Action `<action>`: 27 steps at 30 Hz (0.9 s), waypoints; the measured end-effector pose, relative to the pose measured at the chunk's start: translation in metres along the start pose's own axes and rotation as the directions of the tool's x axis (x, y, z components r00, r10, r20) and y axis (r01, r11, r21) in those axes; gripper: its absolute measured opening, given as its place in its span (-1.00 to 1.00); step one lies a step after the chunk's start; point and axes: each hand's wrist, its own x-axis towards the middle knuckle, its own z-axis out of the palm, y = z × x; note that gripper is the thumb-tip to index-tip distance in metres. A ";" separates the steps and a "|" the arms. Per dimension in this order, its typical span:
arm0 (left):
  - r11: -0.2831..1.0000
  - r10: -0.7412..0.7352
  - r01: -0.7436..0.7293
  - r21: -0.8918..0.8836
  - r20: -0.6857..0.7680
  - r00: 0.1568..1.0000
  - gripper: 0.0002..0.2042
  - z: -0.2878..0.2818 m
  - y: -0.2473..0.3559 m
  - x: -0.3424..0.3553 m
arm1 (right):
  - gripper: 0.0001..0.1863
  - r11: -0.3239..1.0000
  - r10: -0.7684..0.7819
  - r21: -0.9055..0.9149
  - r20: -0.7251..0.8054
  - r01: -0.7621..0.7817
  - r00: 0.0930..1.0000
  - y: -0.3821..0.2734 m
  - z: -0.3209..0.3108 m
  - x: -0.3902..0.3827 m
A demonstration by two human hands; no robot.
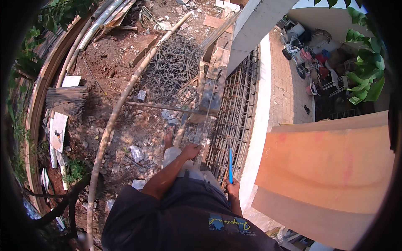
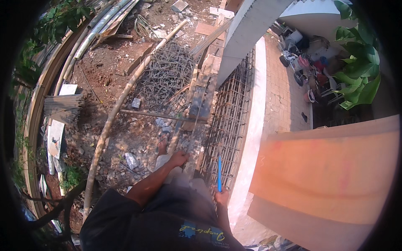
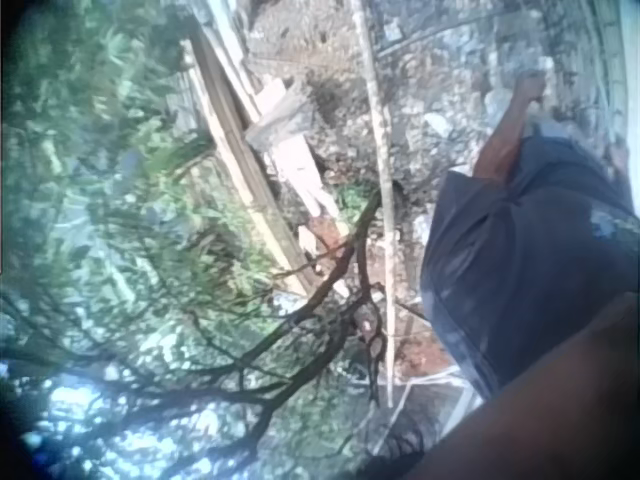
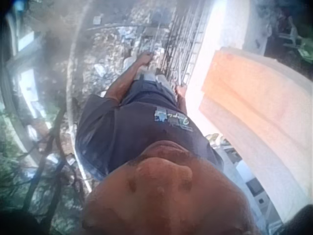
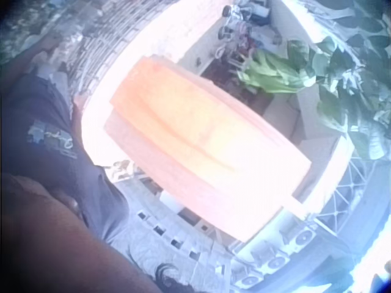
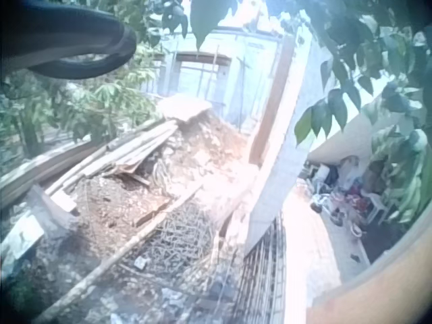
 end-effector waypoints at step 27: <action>0.957 -0.164 0.197 -0.213 0.163 0.973 -0.41 -0.001 0.029 -0.006 | -0.52 0.542 -0.624 -0.617 0.159 0.571 0.765 -0.288 -0.028 0.214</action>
